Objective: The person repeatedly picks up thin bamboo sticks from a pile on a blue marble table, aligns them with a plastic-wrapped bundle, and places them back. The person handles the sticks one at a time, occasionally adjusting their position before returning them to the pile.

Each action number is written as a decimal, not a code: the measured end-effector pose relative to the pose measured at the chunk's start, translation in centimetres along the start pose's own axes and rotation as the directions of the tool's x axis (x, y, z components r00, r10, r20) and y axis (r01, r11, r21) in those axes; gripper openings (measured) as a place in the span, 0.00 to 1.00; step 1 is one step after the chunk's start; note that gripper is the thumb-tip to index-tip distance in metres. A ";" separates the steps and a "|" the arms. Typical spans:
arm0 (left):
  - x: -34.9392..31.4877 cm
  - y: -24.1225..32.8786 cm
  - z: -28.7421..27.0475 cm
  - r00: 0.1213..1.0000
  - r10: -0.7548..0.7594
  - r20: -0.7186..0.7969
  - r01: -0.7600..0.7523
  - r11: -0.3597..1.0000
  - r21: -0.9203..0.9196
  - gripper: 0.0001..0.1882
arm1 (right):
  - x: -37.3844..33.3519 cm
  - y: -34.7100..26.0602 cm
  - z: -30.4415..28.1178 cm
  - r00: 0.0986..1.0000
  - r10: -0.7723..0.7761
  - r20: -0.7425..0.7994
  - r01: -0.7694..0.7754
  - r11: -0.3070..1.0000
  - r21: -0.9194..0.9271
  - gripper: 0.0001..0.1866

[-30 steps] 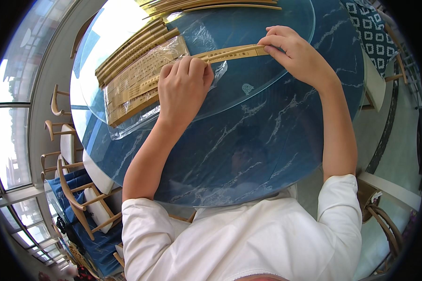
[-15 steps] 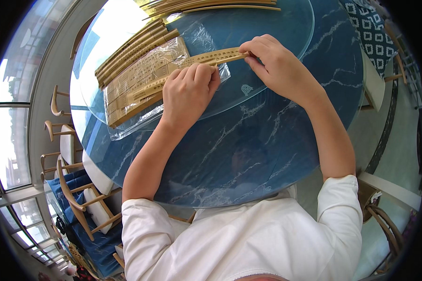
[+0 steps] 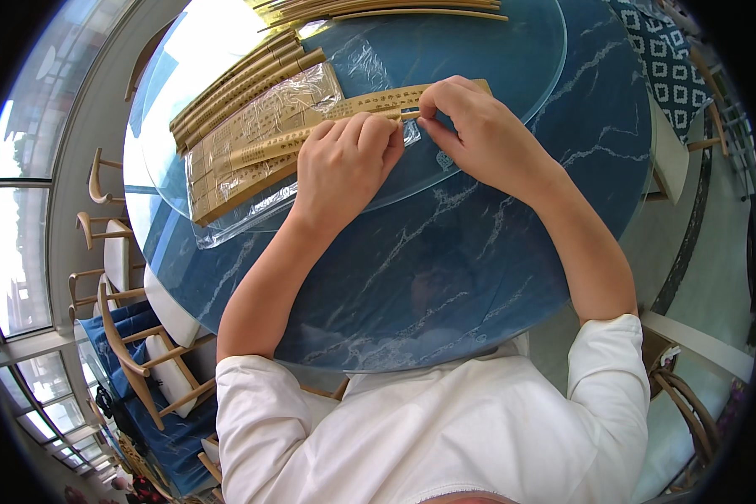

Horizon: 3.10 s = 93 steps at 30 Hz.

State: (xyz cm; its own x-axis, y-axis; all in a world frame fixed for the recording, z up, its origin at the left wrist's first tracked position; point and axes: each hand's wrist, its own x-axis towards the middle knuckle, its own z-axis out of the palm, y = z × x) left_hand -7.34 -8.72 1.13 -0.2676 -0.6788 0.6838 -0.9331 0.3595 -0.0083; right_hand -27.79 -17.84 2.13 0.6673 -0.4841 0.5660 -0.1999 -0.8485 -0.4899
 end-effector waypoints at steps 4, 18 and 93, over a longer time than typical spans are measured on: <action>0.1 0.0 -0.2 0.999 -0.023 -0.025 0.023 1.000 0.005 0.12 | 0.3 0.8 -1.0 1.000 -0.005 0.002 0.005 1.000 -0.017 0.05; 0.0 0.0 -0.1 1.000 0.003 -0.028 -0.003 1.000 -0.003 0.11 | 0.2 0.2 0.6 0.984 -0.166 -0.068 0.153 0.974 -0.164 0.04; 3.1 -4.9 -7.4 0.866 -0.412 0.283 0.465 0.872 -0.154 0.13 | -1.0 7.4 -11.6 0.950 0.309 0.044 -0.312 0.933 0.178 0.13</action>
State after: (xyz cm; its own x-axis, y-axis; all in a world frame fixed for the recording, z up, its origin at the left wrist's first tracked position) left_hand -1.87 -7.83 8.72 0.0845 -0.9174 0.3888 -0.9008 0.0964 0.4233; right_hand -38.27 -26.16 5.65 0.6041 -0.7124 0.3570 -0.2669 -0.6030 -0.7518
